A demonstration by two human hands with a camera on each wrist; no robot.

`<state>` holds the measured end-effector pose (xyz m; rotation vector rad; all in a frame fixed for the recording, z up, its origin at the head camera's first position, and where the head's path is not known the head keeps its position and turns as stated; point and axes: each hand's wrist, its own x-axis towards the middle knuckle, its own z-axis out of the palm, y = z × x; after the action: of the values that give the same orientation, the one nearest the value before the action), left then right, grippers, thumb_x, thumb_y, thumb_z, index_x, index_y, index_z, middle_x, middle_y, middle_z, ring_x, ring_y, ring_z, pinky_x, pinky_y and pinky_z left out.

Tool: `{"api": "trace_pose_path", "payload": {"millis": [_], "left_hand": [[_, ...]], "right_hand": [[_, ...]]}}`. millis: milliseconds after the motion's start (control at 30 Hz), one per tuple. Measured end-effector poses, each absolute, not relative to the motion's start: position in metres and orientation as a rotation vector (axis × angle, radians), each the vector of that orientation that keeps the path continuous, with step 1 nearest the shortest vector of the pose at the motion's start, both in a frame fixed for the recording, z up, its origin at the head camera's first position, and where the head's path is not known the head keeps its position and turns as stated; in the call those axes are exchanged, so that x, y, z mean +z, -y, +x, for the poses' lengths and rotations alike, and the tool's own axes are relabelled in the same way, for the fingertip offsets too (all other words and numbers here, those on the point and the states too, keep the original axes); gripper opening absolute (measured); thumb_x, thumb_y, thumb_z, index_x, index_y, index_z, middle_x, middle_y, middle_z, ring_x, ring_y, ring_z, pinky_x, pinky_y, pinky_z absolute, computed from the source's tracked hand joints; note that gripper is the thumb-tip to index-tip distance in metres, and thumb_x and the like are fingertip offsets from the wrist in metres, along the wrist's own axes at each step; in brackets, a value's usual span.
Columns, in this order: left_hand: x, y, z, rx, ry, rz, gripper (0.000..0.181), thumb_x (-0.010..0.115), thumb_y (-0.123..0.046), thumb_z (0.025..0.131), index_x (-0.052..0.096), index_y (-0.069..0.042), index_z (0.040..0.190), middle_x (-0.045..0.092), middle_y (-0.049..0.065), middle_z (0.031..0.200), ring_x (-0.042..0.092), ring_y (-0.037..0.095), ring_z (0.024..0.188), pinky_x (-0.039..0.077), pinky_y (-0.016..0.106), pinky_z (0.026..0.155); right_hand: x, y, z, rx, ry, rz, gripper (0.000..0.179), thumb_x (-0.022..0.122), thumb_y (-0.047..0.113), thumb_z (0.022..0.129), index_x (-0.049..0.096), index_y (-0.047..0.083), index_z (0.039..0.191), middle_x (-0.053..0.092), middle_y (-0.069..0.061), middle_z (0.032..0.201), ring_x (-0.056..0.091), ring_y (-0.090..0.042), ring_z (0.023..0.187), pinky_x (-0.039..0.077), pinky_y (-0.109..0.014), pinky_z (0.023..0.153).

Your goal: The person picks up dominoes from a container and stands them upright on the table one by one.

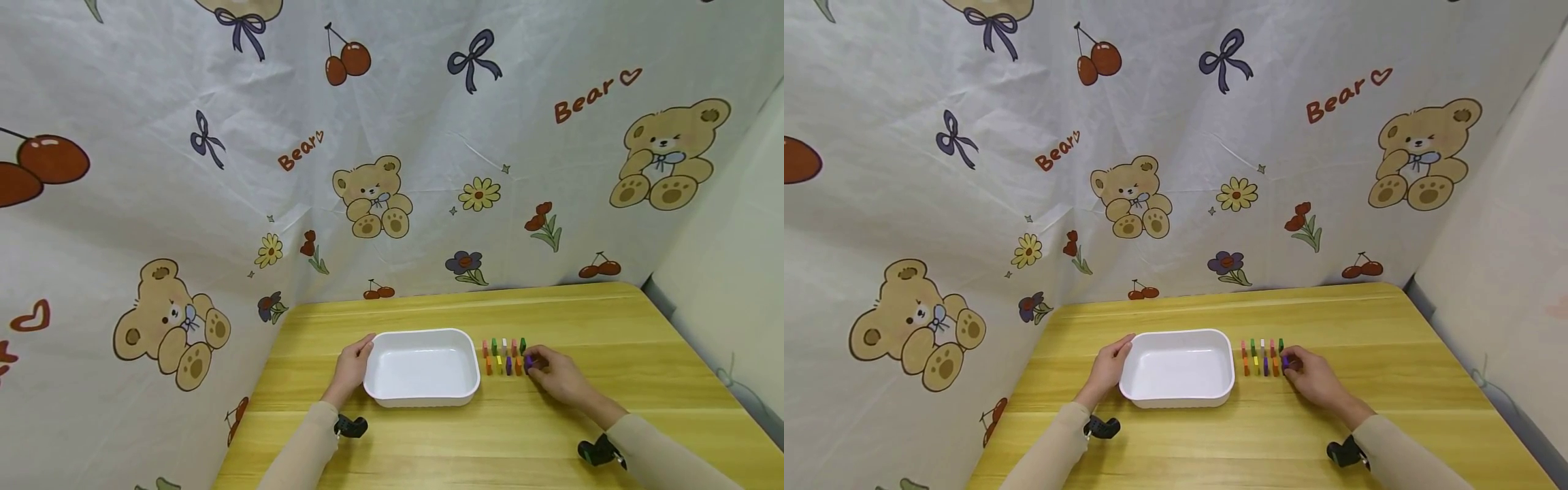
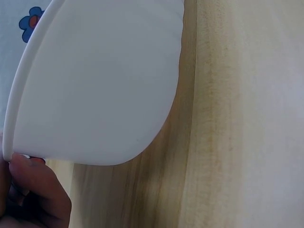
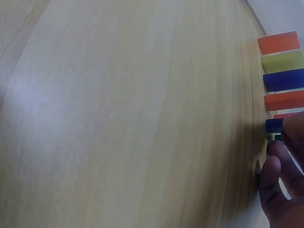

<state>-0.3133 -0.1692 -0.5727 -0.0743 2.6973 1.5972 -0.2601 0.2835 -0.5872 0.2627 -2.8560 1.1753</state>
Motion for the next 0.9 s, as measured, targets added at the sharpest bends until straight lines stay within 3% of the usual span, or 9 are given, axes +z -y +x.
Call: {"api": "trace_pose_path", "payload": {"millis": [500, 767, 833, 900], "left_hand": [[-0.5778, 0.1706, -0.3152, 1.581, -2.709, -0.105, 0.039, 0.050, -0.032, 0.110, 0.062, -0.021, 0.145, 0.057, 0.005, 0.152, 0.050, 0.031, 0.144, 0.049, 0.049, 0.115], [-0.5744, 0.1705, -0.3166, 1.592, -2.720, -0.084, 0.041, 0.046, -0.032, 0.112, 0.060, -0.017, 0.147, 0.056, 0.007, 0.153, 0.050, 0.032, 0.144, 0.047, 0.052, 0.116], [-0.5734, 0.1710, -0.3173, 1.584, -2.728, -0.093, 0.042, 0.044, -0.034, 0.112, 0.061, -0.017, 0.146, 0.059, 0.008, 0.150, 0.058, 0.030, 0.136, 0.054, 0.048, 0.109], [-0.5717, 0.1720, -0.3182, 1.591, -2.717, -0.098, 0.043, 0.041, -0.036, 0.113, 0.061, -0.016, 0.145, 0.069, 0.013, 0.134, 0.070, 0.027, 0.110, 0.063, 0.043, 0.088]], "right_hand": [[-0.5891, -0.2808, -0.2624, 1.145, 2.872, 0.274, 0.029, 0.069, 0.002, 0.094, 0.065, 0.000, 0.122, 0.069, -0.005, 0.097, 0.064, -0.017, 0.088, 0.056, -0.032, 0.073], [-0.5878, -0.2836, -0.2630, 1.169, 2.861, 0.303, 0.034, 0.070, 0.001, 0.093, 0.063, -0.003, 0.127, 0.070, -0.008, 0.101, 0.066, -0.019, 0.090, 0.056, -0.029, 0.071], [-0.5873, -0.2861, -0.2626, 1.183, 2.854, 0.317, 0.035, 0.070, 0.001, 0.093, 0.063, -0.003, 0.127, 0.071, -0.009, 0.103, 0.066, -0.020, 0.091, 0.056, -0.028, 0.071], [-0.5865, -0.2900, -0.2621, 1.199, 2.844, 0.339, 0.035, 0.070, 0.000, 0.093, 0.063, -0.003, 0.127, 0.071, -0.011, 0.106, 0.067, -0.022, 0.093, 0.058, -0.027, 0.072]]}}
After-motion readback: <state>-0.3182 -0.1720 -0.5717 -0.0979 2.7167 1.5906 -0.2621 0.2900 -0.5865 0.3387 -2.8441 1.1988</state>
